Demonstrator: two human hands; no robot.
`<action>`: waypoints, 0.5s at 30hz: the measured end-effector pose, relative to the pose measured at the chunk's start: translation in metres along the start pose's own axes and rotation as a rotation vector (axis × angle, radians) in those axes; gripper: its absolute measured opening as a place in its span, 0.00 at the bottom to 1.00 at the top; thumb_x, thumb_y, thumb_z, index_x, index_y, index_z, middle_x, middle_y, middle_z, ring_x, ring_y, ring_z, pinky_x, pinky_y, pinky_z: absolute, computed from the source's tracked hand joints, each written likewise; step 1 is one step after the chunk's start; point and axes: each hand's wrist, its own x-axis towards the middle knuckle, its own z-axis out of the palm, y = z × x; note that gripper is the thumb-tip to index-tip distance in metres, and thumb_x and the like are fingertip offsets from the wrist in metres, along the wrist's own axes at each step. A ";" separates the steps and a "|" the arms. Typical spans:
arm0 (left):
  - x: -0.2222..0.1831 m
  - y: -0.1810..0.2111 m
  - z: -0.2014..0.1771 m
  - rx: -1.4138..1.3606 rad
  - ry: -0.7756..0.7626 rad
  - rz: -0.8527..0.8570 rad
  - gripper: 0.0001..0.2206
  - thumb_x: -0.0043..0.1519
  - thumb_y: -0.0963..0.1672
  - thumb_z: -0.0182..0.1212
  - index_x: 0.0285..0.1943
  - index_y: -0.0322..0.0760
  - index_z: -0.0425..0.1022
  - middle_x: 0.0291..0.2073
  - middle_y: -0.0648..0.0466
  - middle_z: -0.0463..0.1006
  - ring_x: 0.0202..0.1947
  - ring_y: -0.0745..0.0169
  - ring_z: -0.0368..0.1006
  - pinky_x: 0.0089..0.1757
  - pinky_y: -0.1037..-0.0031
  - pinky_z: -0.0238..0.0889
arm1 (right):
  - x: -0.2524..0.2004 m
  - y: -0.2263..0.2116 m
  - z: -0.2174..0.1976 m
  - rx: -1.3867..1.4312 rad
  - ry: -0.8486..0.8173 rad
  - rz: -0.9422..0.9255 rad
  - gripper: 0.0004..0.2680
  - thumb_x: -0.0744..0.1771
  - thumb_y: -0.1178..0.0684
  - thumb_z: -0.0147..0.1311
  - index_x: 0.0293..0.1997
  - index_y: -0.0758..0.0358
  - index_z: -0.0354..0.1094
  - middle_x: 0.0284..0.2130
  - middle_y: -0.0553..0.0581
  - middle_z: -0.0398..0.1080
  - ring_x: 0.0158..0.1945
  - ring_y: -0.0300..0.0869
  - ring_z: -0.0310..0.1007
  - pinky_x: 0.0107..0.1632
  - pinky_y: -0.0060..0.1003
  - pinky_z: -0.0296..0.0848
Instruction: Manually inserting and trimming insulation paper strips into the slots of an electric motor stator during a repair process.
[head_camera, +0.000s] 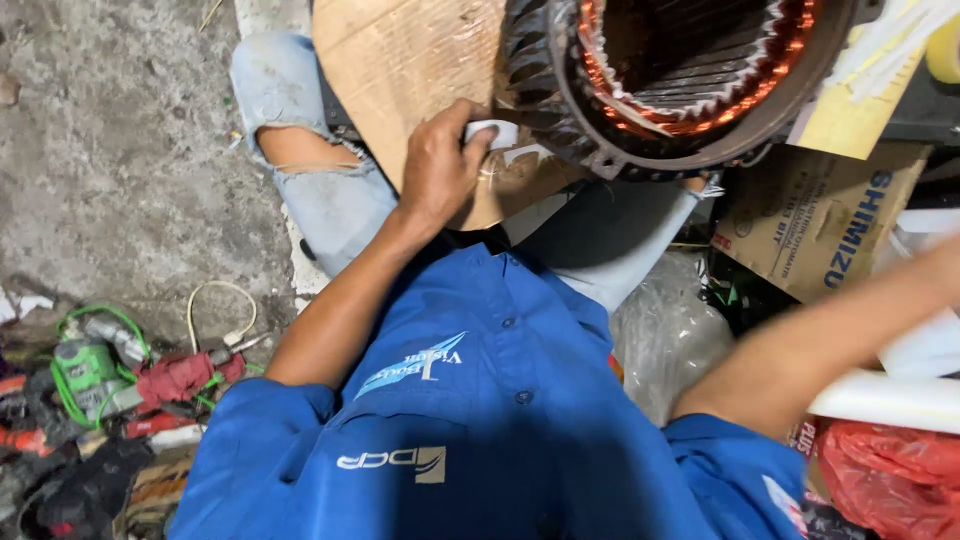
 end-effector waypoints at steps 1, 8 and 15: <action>0.002 0.001 -0.002 -0.009 -0.013 0.016 0.04 0.64 0.38 0.64 0.46 0.29 0.76 0.40 0.43 0.85 0.40 0.48 0.82 0.43 0.61 0.76 | -0.047 0.000 0.003 0.021 0.036 -0.025 0.13 0.64 0.51 0.47 0.41 0.70 0.76 0.35 0.75 0.81 0.41 0.62 0.82 0.49 0.54 0.79; 0.005 0.008 -0.010 0.138 0.011 -0.004 0.08 0.66 0.44 0.63 0.38 0.35 0.75 0.33 0.49 0.79 0.36 0.51 0.75 0.36 0.60 0.66 | -0.278 -0.098 0.148 -0.357 0.043 0.136 0.11 0.67 0.53 0.57 0.49 0.66 0.60 0.53 0.68 0.71 0.33 0.48 0.83 0.32 0.34 0.90; 0.010 0.010 -0.015 0.113 0.047 -0.035 0.08 0.65 0.45 0.66 0.42 0.35 0.86 0.35 0.52 0.76 0.38 0.53 0.73 0.38 0.61 0.66 | -0.330 -0.124 0.174 -1.198 -0.293 -0.902 0.23 0.73 0.34 0.40 0.48 0.68 0.74 0.51 0.67 0.61 0.55 0.53 0.69 0.63 0.60 0.65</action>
